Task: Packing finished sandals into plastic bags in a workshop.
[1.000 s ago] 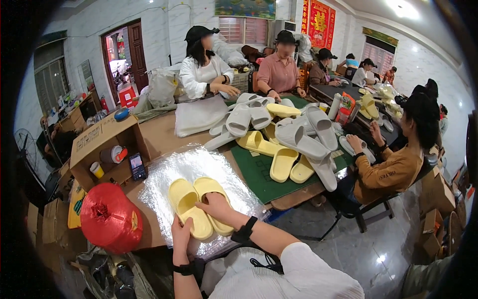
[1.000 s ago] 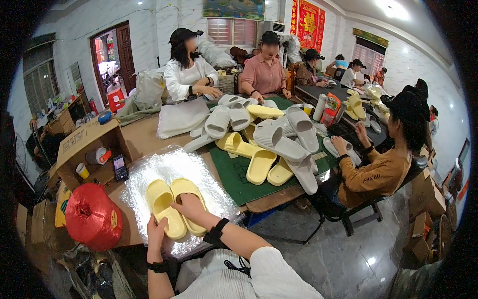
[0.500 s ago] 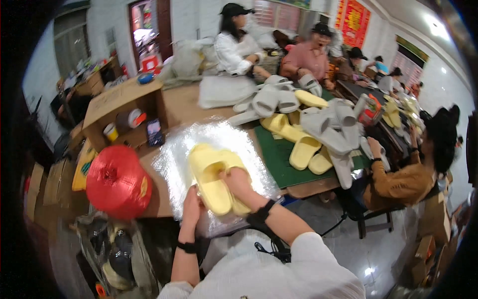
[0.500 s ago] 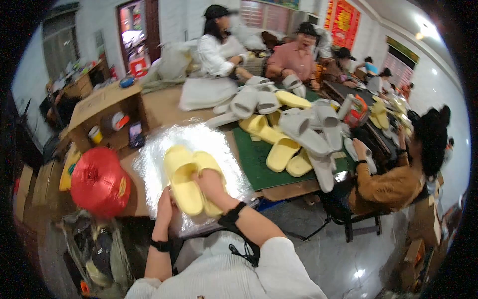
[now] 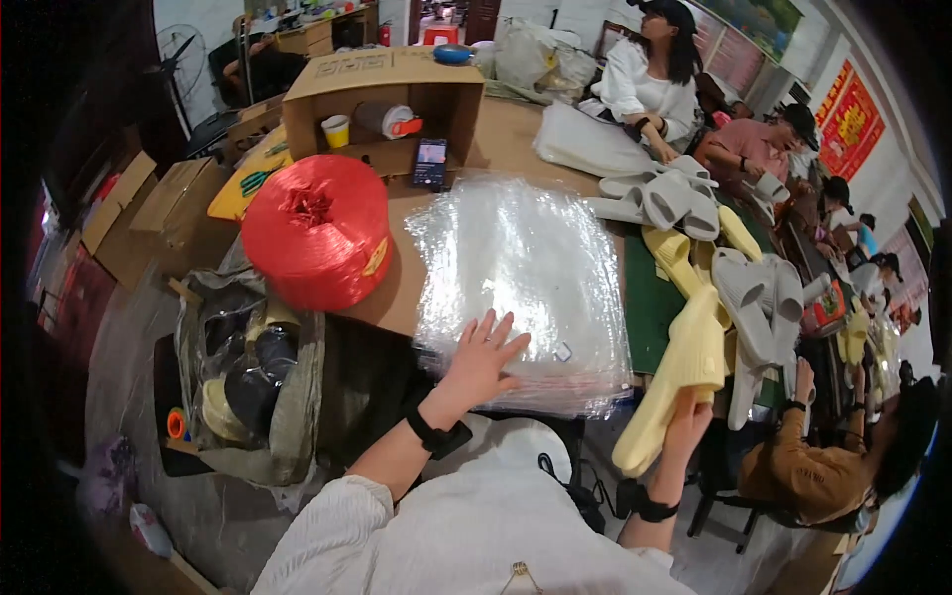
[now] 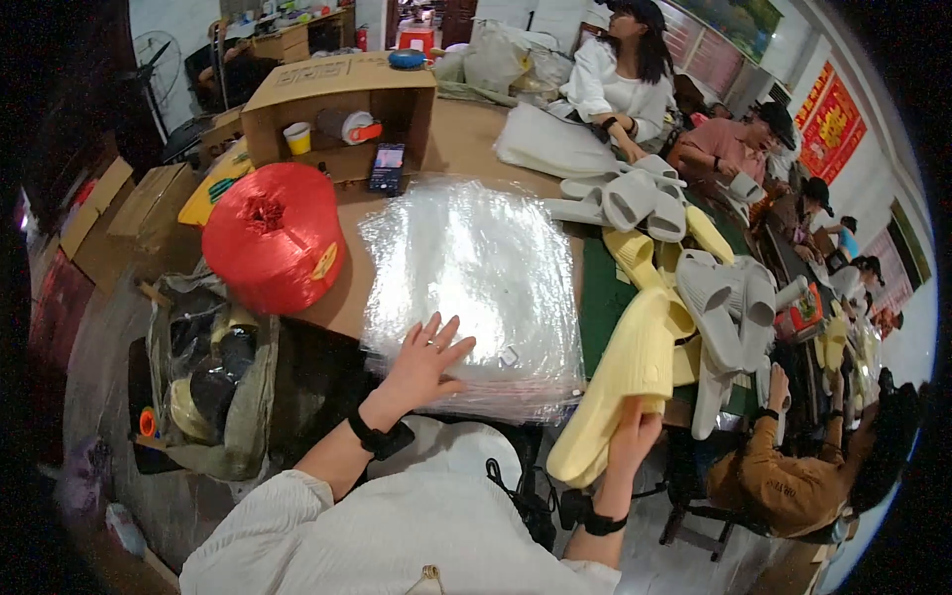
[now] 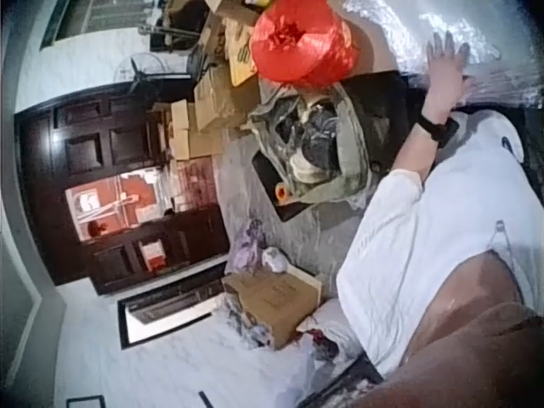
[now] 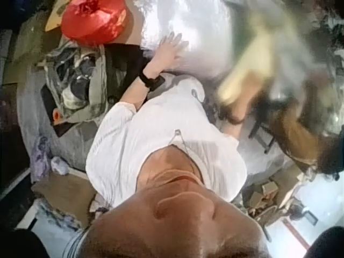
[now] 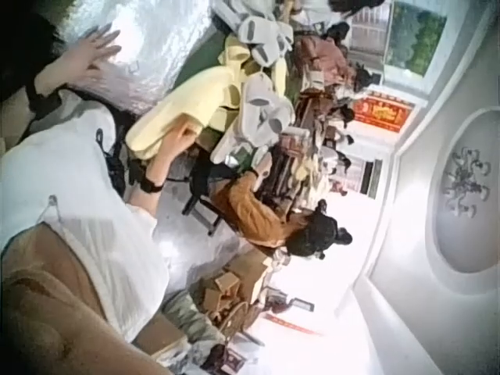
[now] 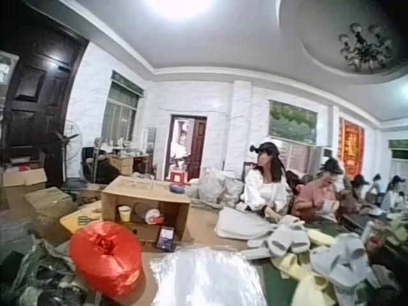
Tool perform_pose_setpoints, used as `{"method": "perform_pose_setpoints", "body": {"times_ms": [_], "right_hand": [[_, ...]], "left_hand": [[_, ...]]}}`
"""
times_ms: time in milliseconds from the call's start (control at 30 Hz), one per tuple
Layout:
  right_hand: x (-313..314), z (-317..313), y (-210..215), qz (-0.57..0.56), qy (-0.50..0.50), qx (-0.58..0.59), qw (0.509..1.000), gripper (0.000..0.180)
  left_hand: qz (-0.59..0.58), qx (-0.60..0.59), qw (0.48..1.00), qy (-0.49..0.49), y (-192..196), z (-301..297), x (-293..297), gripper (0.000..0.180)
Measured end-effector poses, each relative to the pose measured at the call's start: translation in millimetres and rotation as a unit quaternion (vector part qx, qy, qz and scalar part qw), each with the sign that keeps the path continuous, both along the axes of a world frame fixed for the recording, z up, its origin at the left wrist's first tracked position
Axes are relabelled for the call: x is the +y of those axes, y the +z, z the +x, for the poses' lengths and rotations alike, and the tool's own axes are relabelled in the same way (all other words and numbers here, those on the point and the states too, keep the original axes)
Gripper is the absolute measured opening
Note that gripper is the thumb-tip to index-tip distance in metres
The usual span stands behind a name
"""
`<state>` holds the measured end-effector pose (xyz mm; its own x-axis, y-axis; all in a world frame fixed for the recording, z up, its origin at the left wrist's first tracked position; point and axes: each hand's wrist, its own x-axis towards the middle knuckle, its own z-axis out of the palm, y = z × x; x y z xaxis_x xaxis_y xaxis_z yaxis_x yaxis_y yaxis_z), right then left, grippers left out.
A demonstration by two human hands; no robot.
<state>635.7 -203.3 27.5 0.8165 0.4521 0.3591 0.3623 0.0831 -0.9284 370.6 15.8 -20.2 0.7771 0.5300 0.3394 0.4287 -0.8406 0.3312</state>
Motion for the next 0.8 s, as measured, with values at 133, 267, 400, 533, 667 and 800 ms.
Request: {"method": "perform_pose_setpoints", "body": {"times_ms": [133,267,400,533,667,800], "right_hand": [[-17.4,-16.8,-1.3,0.013,0.021,0.04,0.999,0.033],[-8.3,-34.8,-10.3,-0.003,0.017,0.041,0.999,0.03],[-6.6,-41.7,-9.7,-0.019,0.057,0.027,0.998,0.027],[2.6,-54.9,2.8,0.025,0.086,0.037,0.995,0.027],[1.1,-57.9,13.5,-0.063,0.126,-0.052,0.989,0.022],[20.0,-81.7,43.8,-0.187,0.233,-0.261,0.918,0.02]], "left_hand": [[-0.003,0.006,1.0,0.013,4.9,6.4,-9.0,0.064],[0.018,0.006,1.0,0.02,17.4,13.0,-3.9,0.037],[-0.037,-0.021,0.999,0.022,21.8,19.1,13.6,0.014],[-0.159,-0.06,0.981,0.096,38.9,29.9,28.4,0.019],[-0.193,-0.123,0.969,0.09,45.9,33.5,36.6,0.023],[-0.232,-0.195,0.951,0.058,50.3,40.1,32.5,0.025]]}}
